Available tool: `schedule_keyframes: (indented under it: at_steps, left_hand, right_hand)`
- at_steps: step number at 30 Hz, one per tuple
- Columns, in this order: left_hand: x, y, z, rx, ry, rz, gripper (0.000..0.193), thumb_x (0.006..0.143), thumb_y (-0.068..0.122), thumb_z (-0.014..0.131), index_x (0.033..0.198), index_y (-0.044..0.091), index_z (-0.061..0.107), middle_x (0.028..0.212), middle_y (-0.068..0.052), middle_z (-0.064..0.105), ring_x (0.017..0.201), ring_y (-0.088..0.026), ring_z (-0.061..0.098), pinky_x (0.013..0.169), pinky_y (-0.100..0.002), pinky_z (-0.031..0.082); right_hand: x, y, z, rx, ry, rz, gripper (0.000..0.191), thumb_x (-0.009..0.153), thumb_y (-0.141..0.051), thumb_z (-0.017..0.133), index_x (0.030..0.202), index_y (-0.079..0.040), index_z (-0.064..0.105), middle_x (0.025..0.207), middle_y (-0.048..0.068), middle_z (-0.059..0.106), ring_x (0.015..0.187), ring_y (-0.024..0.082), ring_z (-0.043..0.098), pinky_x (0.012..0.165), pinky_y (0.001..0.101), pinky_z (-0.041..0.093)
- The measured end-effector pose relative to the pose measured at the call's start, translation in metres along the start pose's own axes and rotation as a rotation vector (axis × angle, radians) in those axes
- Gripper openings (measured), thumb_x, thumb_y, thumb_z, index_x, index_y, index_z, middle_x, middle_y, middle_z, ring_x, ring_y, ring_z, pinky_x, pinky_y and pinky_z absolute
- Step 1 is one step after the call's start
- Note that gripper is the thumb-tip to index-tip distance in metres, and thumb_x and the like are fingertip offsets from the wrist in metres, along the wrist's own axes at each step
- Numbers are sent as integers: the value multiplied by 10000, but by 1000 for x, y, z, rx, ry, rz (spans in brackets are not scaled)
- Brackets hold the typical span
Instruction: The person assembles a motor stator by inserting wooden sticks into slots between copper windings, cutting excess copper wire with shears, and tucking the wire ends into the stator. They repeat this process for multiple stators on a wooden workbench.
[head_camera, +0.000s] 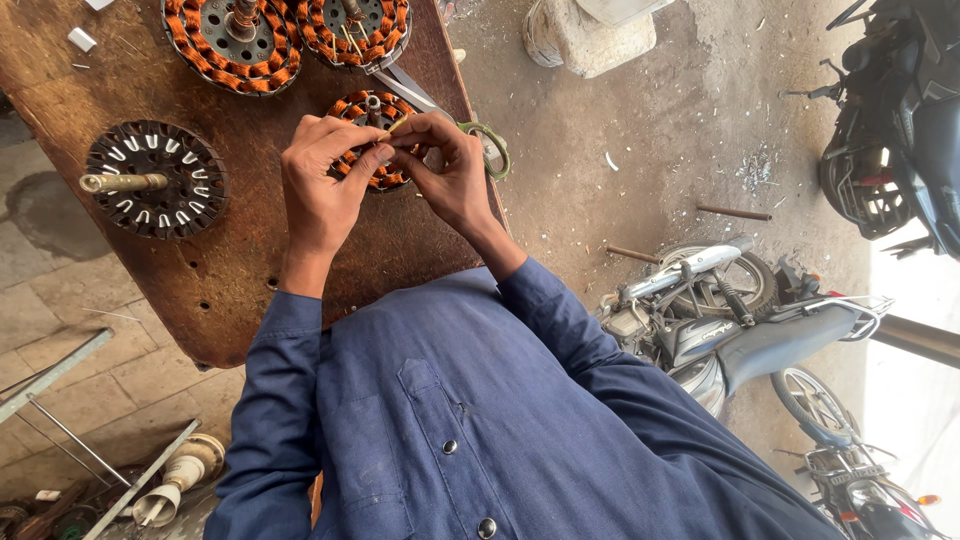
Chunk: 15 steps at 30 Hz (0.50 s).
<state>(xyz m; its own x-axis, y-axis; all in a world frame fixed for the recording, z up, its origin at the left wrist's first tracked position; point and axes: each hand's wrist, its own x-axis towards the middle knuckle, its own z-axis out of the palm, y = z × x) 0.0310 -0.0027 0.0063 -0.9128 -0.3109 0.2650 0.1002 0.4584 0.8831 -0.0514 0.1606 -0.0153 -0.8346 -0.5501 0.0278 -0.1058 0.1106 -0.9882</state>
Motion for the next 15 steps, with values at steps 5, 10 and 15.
schedule_keyframes:
  at_steps: [5,10,15]
  left_hand:
    - [-2,-4,5,-83,3,-35,186,976,203,827,1095,66,786,1019,-40,740,994,-191,625,877,-349,534]
    - [-4,-6,10,-106,-3,-98,162,992,209,807,1072,70,789,998,-37,731,958,-182,608,831,-336,515]
    - [-2,-5,11,-118,-29,-140,164,989,218,793,1051,67,783,977,-37,724,940,-180,602,763,-332,494]
  right_hand:
    - [-1,1,-1,-69,15,-43,247,922,-14,806,1121,-36,661,1063,50,756,985,118,761,753,249,584]
    - [-2,2,0,-6,15,-18,376,928,-20,817,1231,-53,596,1065,60,773,1007,128,749,824,259,603]
    - [-5,-12,-14,-133,-2,-147,551,881,-36,828,1364,-57,565,1208,112,724,1076,161,708,872,303,590]
